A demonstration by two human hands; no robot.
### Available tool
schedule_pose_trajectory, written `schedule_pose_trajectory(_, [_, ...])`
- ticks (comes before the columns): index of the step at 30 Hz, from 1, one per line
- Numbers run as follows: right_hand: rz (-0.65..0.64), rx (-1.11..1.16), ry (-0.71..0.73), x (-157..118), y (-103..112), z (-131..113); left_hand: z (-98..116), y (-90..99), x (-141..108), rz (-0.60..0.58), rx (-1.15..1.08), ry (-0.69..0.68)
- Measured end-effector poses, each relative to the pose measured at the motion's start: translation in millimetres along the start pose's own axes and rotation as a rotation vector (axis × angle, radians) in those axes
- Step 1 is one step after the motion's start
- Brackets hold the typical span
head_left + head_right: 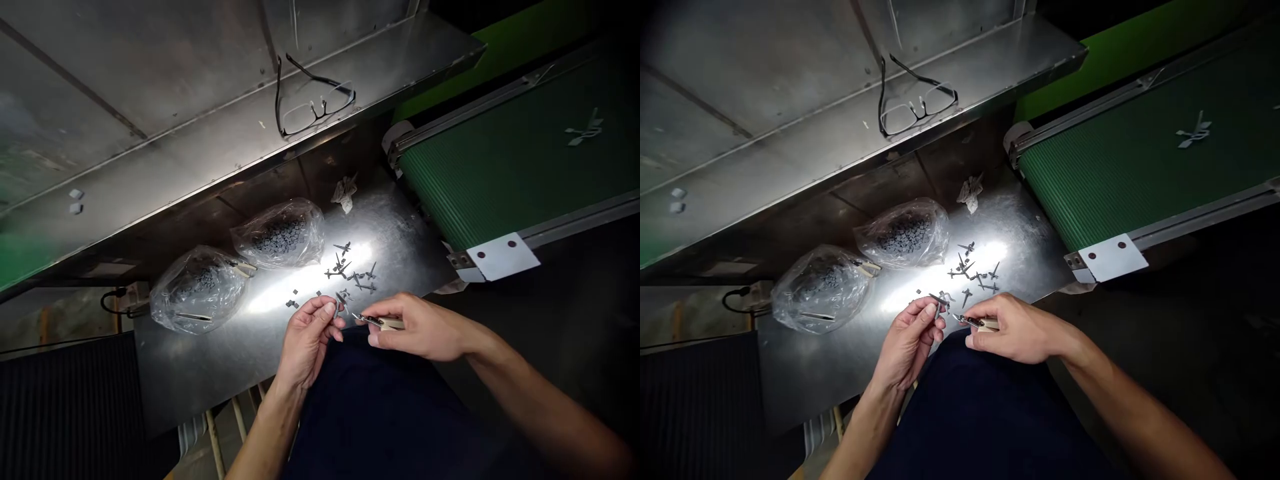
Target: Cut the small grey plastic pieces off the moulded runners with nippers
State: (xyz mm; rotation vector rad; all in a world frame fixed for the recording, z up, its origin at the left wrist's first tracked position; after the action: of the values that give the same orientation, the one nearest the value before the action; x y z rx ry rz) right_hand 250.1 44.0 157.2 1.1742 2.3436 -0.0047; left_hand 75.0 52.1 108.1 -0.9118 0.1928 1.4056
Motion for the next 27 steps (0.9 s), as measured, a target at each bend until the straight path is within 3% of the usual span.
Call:
schedule_pose_trajectory(5, [-0.002, -0.012, 0.009, -3.1, 0.2, -14.6, 6.6, -6.7, -15.9, -0.072, 0.003, 0.054])
schedule_pose_trajectory(8, [-0.022, -0.011, 0.008, -5.6, -0.7, -18.3, 10.3, -8.4, -20.8, -0.092, 0.026, 0.013])
schedule_pose_trajectory(17, [-0.007, -0.042, -0.004, -9.6, -1.3, -23.1, 19.5, -5.0, -35.5, 0.033, 0.172, -0.140])
schedule_pose_trajectory(27, [0.051, -0.086, 0.098, -7.9, 1.5, -31.4, 19.7, -10.3, -40.8, 0.084, 0.104, -0.112])
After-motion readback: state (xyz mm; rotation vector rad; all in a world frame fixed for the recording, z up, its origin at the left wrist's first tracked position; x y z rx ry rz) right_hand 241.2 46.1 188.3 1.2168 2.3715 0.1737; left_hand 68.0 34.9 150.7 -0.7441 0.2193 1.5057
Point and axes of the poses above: each hand's wrist, its own x-axis towards the middle knuckle, its own y-axis out of the back of the hand, z = x × y, the point moved 5 cm from there along x, towards the middle knuckle, and after that the axes turned 4 degrees about z, right-handed, at the moved point
